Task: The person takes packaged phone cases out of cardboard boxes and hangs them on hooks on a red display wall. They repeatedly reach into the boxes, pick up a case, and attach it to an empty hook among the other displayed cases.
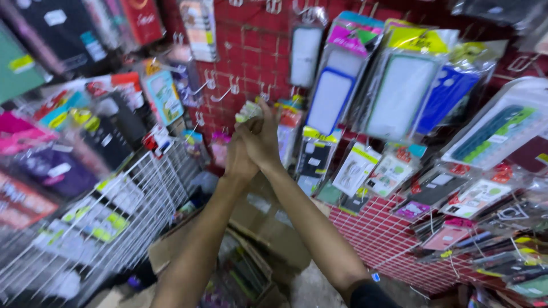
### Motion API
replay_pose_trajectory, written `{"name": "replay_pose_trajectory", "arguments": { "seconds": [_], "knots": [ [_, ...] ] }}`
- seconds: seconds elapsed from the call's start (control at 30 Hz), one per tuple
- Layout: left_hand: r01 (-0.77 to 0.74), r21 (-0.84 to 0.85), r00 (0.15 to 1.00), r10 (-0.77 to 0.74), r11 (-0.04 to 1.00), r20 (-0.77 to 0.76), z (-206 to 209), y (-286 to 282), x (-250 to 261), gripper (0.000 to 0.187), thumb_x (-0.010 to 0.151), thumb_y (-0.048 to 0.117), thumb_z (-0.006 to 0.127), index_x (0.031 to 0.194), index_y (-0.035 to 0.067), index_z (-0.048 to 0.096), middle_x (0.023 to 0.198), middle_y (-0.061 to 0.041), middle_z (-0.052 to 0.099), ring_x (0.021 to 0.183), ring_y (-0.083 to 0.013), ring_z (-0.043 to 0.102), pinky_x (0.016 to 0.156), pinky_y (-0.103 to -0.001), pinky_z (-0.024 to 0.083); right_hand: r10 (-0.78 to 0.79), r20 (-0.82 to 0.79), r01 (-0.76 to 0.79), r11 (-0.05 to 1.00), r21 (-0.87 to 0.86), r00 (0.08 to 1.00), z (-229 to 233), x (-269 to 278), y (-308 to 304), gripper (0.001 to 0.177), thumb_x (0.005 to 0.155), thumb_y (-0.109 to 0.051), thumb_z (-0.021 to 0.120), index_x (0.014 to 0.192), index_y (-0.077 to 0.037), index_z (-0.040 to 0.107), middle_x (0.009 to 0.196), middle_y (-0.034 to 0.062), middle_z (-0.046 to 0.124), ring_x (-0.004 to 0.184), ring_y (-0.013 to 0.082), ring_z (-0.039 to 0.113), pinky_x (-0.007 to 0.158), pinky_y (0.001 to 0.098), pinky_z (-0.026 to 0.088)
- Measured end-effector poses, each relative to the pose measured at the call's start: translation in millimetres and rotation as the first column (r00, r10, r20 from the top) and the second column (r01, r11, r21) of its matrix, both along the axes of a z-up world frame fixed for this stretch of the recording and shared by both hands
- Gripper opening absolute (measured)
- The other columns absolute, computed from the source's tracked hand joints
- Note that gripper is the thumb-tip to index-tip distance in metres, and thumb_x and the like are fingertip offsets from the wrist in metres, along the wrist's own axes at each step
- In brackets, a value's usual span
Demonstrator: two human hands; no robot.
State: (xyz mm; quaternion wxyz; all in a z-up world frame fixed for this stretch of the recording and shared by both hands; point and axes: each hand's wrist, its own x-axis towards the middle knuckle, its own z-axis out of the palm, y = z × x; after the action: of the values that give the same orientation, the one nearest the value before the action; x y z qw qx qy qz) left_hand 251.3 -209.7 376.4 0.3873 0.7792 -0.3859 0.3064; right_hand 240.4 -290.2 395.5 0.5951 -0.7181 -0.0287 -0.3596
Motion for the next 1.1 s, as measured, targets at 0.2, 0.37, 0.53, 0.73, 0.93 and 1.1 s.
{"name": "replay_pose_trajectory", "arguments": {
  "seconds": [0.2,0.37,0.53,0.73,0.93,1.1],
  "knots": [
    [-0.096,0.099,0.989,0.107,0.99,-0.106,-38.1,93.6,-70.7,0.054,0.082,0.013,0.068,0.132,-0.002,0.059,0.134,-0.021,0.062,0.12,-0.0365,0.058,0.099,-0.047,0.046,0.133,-0.095,-0.153,0.957,-0.247,0.987,-77.4,-47.7,63.1,0.068,0.098,-0.032,0.075,0.153,-0.006,0.045,0.125,0.0231,0.057,0.128,0.037,0.05,0.118,0.0414,0.037],
    [-0.191,0.131,0.953,0.215,0.973,-0.213,-141.0,170.5,-123.3,0.044,0.084,0.01,0.068,0.127,0.004,0.063,0.131,-0.019,0.063,0.122,-0.04,0.058,0.104,-0.048,0.047,0.212,-0.362,-0.338,0.88,-0.333,0.908,-181.7,-96.3,104.2,0.057,0.101,-0.041,0.072,0.143,-0.005,0.058,0.143,0.027,0.053,0.137,0.038,0.051,0.112,0.0423,0.042],
    [-0.25,0.137,0.705,0.277,0.959,-0.653,-236.8,240.9,-190.4,0.045,0.08,0.011,0.071,0.124,0.006,0.065,0.128,-0.023,0.064,0.112,-0.0443,0.06,0.091,-0.05,0.051,0.307,-0.672,-0.583,0.78,-0.227,0.674,-290.0,-156.1,127.1,0.055,0.092,-0.046,0.07,0.132,-0.008,0.065,0.129,0.0154,0.069,0.12,0.0298,0.067,0.099,0.038,0.053],
    [-0.512,0.15,0.564,0.462,0.846,-0.684,-392.6,283.8,-261.0,0.043,0.078,0.019,0.078,0.119,0.007,0.068,0.112,-0.022,0.072,0.108,-0.0421,0.067,0.093,-0.048,0.055,0.33,-0.85,-0.699,0.713,-0.061,0.411,-417.8,-222.5,148.2,0.052,0.092,-0.041,0.073,0.131,-0.007,0.066,0.126,0.0151,0.071,0.115,0.0289,0.069,0.096,0.0366,0.053],
    [-0.512,0.364,0.033,0.441,0.778,-0.897,-465.4,278.1,-304.9,0.05,0.076,0.033,0.076,0.12,0.01,0.07,0.102,-0.021,0.074,0.099,-0.0425,0.07,0.09,-0.051,0.054,0.392,-0.88,-0.726,0.682,0.084,0.267,-540.9,-259.1,163.0,0.049,0.089,-0.035,0.073,0.126,-0.004,0.066,0.121,0.0152,0.074,0.112,0.0275,0.073,0.092,0.0382,0.058],
    [-0.429,0.393,-0.11,0.385,0.813,-0.916,-453.2,256.4,-301.4,0.041,0.085,0.035,0.067,0.118,0.011,0.072,0.107,-0.017,0.077,0.104,-0.0398,0.071,0.092,-0.05,0.055,0.09,-0.992,-0.818,0.575,-0.025,0.093,-450.8,-253.4,194.6,0.042,0.092,-0.027,0.069,0.129,-0.009,0.064,0.112,0.0184,0.072,0.093,0.0351,0.072,0.08,0.0458,0.057]
  ]
}}
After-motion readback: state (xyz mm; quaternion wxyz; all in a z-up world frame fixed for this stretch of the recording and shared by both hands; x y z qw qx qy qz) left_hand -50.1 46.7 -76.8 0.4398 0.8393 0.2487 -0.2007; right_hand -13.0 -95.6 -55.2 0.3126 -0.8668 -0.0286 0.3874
